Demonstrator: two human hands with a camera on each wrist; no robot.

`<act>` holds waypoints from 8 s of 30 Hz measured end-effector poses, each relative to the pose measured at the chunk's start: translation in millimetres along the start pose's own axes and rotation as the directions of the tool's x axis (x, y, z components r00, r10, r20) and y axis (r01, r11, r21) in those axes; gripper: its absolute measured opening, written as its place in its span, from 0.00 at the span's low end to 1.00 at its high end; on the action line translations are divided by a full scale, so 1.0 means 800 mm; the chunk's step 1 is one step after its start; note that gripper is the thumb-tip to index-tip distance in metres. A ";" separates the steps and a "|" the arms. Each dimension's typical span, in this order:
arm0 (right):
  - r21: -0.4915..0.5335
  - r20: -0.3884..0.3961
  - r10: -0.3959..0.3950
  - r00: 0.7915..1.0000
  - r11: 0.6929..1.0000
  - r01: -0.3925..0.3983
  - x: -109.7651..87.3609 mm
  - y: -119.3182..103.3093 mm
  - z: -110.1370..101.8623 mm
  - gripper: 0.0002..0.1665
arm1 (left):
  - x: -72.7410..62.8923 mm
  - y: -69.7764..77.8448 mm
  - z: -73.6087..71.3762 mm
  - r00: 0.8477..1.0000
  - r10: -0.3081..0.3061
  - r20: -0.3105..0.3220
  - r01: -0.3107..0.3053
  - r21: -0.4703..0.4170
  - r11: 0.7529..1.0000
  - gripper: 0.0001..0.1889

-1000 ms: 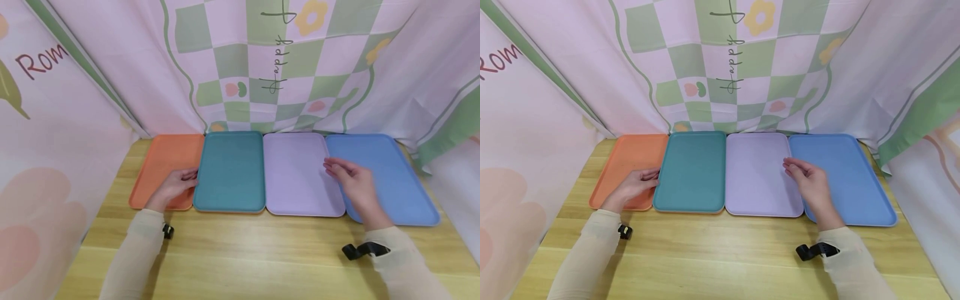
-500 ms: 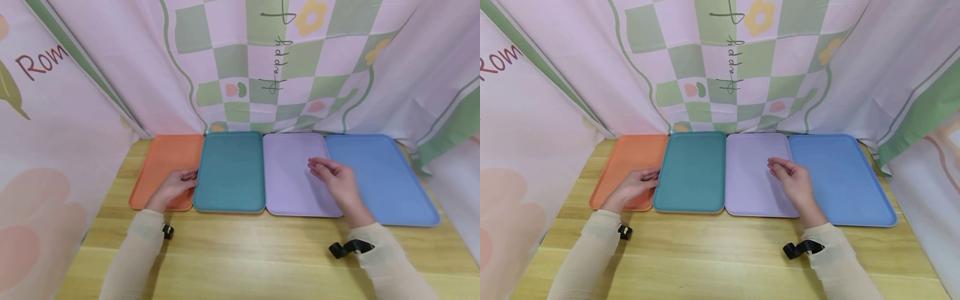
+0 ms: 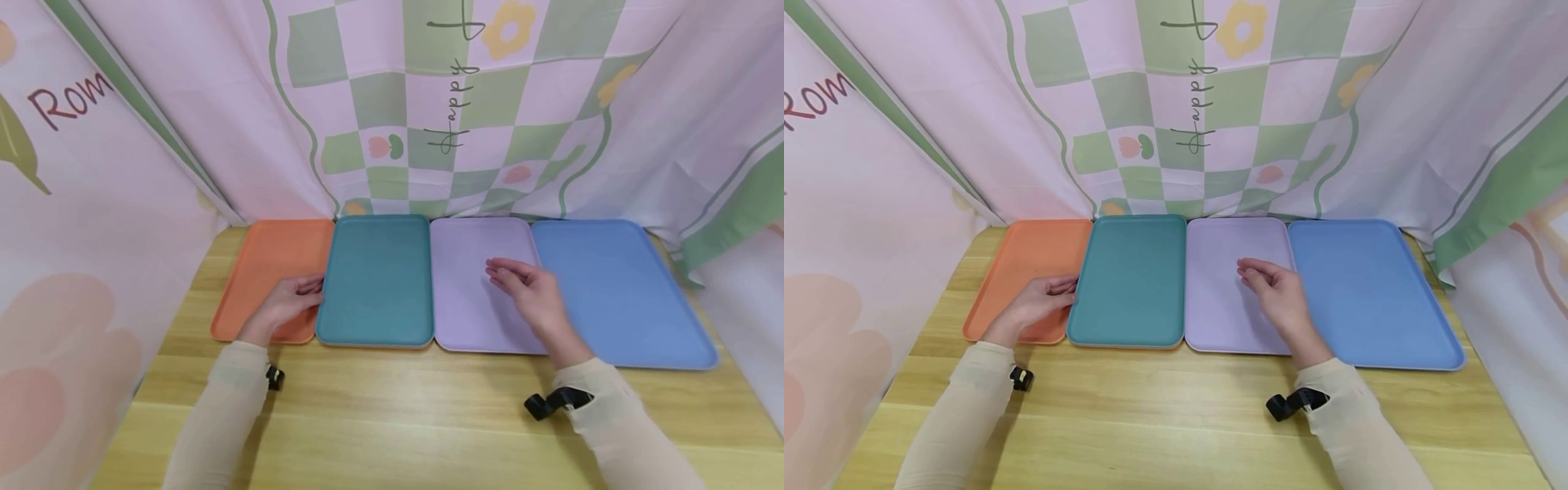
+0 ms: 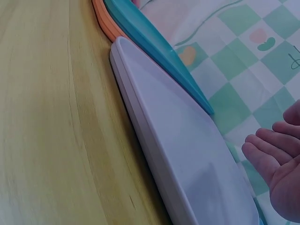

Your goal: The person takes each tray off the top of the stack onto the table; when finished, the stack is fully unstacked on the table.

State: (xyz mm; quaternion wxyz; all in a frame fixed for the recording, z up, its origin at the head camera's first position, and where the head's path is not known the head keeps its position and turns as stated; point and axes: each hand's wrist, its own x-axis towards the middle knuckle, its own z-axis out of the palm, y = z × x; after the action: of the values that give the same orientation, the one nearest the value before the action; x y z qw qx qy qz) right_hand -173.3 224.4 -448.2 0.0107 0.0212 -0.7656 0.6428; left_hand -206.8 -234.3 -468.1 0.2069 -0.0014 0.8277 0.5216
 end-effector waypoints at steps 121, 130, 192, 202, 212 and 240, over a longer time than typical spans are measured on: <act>-0.366 -0.093 0.000 0.996 0.930 -0.035 0.033 0.026 0.072 0.19 | -0.001 0.004 0.003 0.999 0.046 -0.022 -0.045 0.056 0.997 0.29; -0.342 -0.001 0.003 1.000 0.940 -0.003 0.036 0.023 0.035 0.19 | -0.002 0.002 0.002 0.998 0.063 -0.001 -0.063 0.022 0.998 0.32; -0.184 0.558 -0.017 0.829 0.973 0.143 0.007 0.001 -0.016 0.15 | 0.002 0.001 -0.001 0.999 0.018 0.033 -0.018 -0.013 1.000 0.34; -0.174 0.654 -0.017 0.757 0.970 0.172 0.002 0.004 -0.008 0.16 | 0.002 0.001 0.000 0.999 0.026 0.031 -0.026 0.004 1.000 0.34; -0.182 0.708 -0.002 0.706 0.965 0.186 -0.001 0.007 0.000 0.15 | 0.000 0.005 0.001 0.999 0.033 0.023 -0.033 0.012 0.999 0.34; -0.317 0.728 0.016 0.685 0.894 0.316 -0.023 0.017 0.023 0.16 | 0.004 0.002 0.001 1.000 0.005 0.011 -0.005 0.002 1.000 0.33</act>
State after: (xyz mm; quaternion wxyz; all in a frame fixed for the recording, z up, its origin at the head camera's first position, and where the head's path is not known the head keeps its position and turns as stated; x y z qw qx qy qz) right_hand -155.0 209.2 -465.7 -0.2289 0.3302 -0.8233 0.4009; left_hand -210.0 -232.3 -467.7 0.2101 0.0040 0.8270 0.5214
